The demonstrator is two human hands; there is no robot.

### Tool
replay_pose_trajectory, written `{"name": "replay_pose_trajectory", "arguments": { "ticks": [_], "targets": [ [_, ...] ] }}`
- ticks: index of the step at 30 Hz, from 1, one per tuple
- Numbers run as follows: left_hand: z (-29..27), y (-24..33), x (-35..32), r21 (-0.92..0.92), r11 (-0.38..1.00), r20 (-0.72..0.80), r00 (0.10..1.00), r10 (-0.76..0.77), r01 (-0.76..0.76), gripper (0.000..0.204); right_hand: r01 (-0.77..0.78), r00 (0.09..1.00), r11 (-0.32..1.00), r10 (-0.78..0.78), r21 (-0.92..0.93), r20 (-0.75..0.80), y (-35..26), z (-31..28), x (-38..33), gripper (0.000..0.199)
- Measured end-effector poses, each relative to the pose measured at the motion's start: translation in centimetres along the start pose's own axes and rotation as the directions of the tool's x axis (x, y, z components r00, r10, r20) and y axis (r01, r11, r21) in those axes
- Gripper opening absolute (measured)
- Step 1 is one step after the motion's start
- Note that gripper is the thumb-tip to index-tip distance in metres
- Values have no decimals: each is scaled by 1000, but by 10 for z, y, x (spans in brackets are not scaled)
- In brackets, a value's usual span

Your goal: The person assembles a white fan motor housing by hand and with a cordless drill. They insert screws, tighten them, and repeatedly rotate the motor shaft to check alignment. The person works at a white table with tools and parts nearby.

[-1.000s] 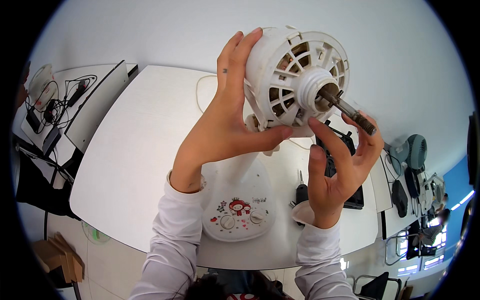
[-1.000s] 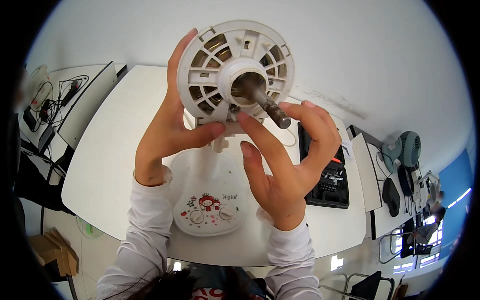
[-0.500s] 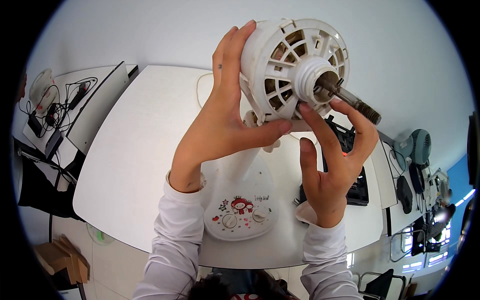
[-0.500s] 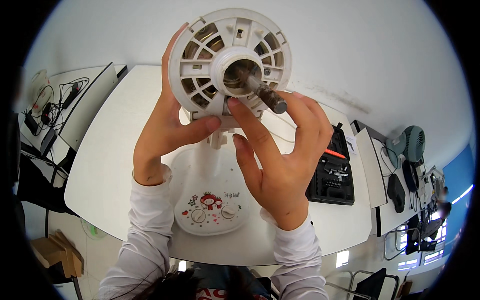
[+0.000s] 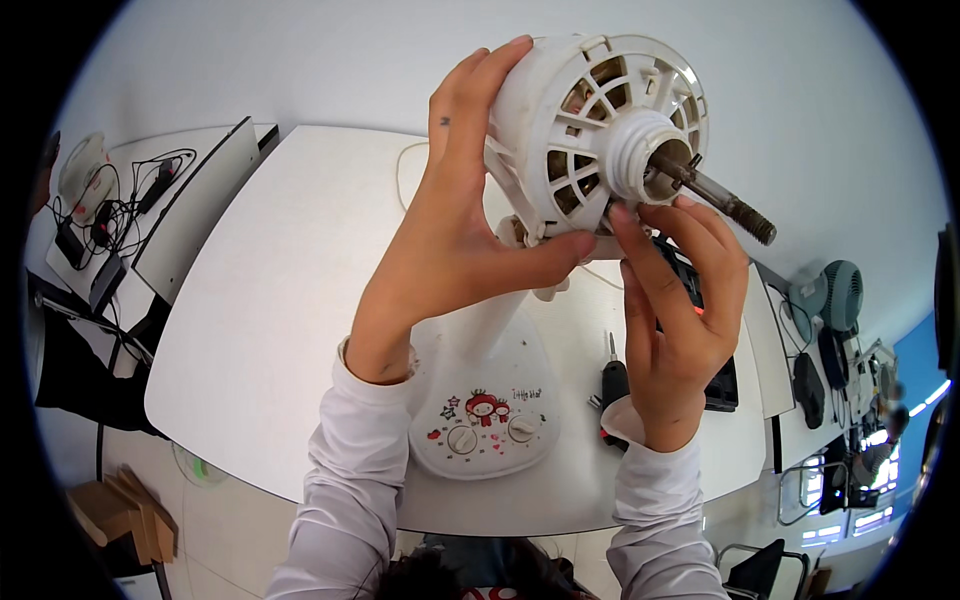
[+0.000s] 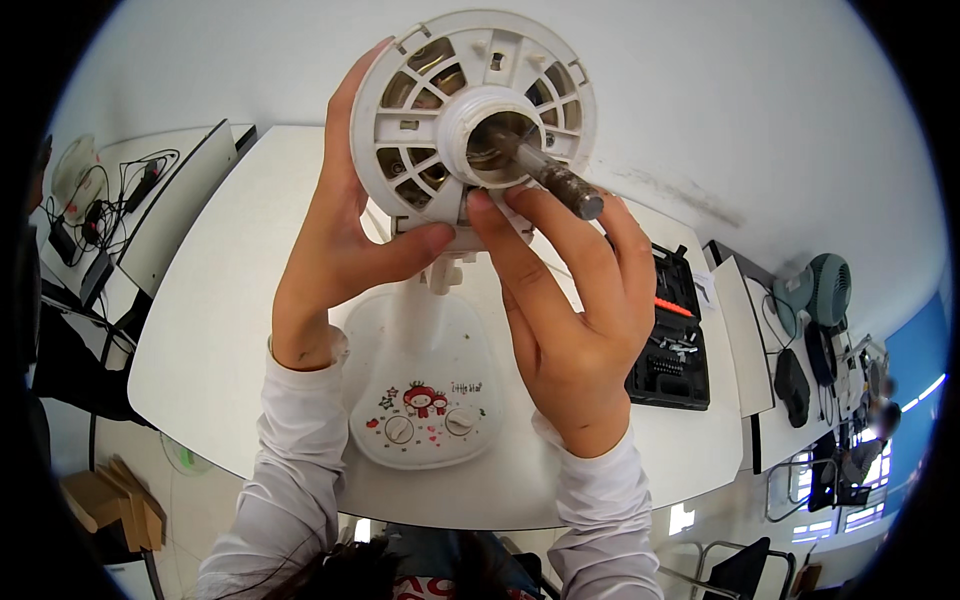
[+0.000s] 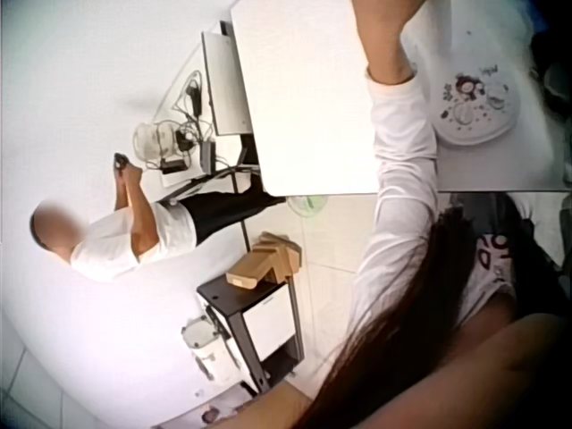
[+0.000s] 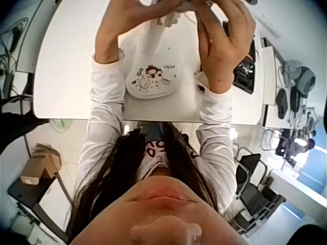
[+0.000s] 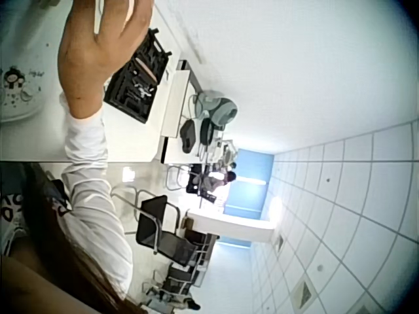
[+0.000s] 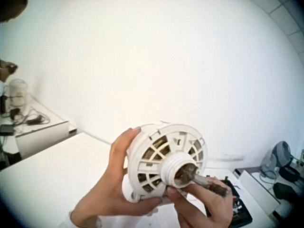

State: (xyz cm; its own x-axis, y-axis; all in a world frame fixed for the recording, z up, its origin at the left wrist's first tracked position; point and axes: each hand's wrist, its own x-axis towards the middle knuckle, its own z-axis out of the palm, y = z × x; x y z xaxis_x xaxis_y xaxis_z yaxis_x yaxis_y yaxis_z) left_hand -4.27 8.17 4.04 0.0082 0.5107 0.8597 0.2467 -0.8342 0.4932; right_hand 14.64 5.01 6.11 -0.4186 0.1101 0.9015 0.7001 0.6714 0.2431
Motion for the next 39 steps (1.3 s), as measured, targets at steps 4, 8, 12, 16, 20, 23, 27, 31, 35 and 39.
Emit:
{"name": "replay_pose_trajectory", "arguments": {
  "ticks": [4,8,12,16,20,23,27,31,35,39],
  "targets": [
    [-3,3,0,4,1000,-2,1000,-16,16,108,26,999,999,-26,19,-25,0,1,3,37],
    [-2,2,1,9,1000,-5,1000,-21,22,108,30,999,996,-28,80,-29,1,2,6,36],
    [-1,3,1,9,1000,-6,1000,-13,13,107,66,997,994,-62,86,-52,6,3,8,34],
    [0,0,2,-34,999,-20,1000,12,-13,105,101,990,982,-84,160,-110,11,9,13,31],
    [-1,4,2,-103,994,-25,999,-22,20,104,110,988,981,-90,158,-127,10,10,14,30],
    [0,6,2,-101,994,-25,999,-33,30,103,108,989,982,-90,155,-118,9,8,13,30],
    [1,7,0,-154,986,-35,997,-72,66,103,116,991,981,-105,154,-81,10,7,14,32],
    [2,5,0,-172,980,-48,993,-108,98,104,128,991,985,-122,117,-52,11,3,16,34],
    [0,4,2,-178,976,-29,991,-131,124,105,180,984,979,-178,97,-28,17,0,16,38],
    [-2,4,1,-146,979,-13,989,-147,144,106,117,990,977,-129,177,61,15,-9,18,40]
  ]
}}
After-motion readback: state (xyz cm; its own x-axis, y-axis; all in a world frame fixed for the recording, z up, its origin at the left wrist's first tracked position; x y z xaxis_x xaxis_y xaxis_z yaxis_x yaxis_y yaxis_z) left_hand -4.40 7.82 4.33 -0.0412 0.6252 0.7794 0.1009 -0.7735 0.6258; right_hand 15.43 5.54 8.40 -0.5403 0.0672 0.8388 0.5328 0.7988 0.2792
